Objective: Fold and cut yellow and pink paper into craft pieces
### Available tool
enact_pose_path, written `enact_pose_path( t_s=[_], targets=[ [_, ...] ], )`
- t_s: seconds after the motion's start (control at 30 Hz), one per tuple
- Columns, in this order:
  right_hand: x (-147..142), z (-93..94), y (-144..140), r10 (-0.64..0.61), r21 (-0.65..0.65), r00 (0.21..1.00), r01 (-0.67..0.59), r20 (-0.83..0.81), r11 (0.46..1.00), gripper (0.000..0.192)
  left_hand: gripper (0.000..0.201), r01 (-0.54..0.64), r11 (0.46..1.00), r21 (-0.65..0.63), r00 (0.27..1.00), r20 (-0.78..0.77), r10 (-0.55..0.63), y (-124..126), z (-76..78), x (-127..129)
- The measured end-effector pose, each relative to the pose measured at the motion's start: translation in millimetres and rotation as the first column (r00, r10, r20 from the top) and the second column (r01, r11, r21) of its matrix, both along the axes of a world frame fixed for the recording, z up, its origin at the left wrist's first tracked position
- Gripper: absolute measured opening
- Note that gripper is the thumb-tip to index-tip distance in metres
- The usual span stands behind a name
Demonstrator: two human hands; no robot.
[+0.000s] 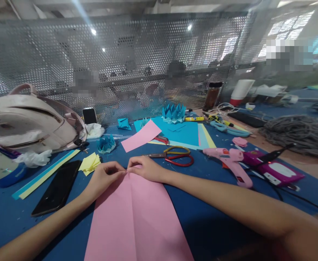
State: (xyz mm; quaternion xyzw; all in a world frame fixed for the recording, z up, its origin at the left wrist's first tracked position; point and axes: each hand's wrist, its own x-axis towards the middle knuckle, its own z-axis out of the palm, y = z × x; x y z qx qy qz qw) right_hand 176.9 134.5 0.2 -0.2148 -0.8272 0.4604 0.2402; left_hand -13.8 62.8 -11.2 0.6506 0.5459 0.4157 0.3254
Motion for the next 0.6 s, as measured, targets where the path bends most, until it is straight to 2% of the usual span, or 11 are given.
enact_pose_path(
  t_s=[0.13,0.27,0.4,0.6],
  targets=[
    [2.1,1.0,1.7,-0.043,0.065,0.999,0.043,0.008,0.997,0.010,0.015,0.074,0.997,-0.027,0.994,-0.076,-0.076,2.6,7.0,-6.8],
    [4.9,0.7,5.6,-0.096,0.112,0.994,0.089,0.053,0.990,0.013,0.022,0.082,0.995,-0.063,0.986,-0.142,-0.090,4.0,7.4,-15.7],
    [6.1,-2.0,8.0,-0.102,0.106,0.992,0.093,0.077,0.990,0.018,0.029,0.074,0.992,-0.100,0.988,-0.127,-0.087,2.5,2.6,-17.2],
    [6.9,-4.2,8.2,-0.048,0.056,0.998,0.046,0.030,0.997,0.021,0.028,0.066,0.993,-0.103,0.994,-0.084,-0.075,1.0,0.4,-15.0]
  ],
)
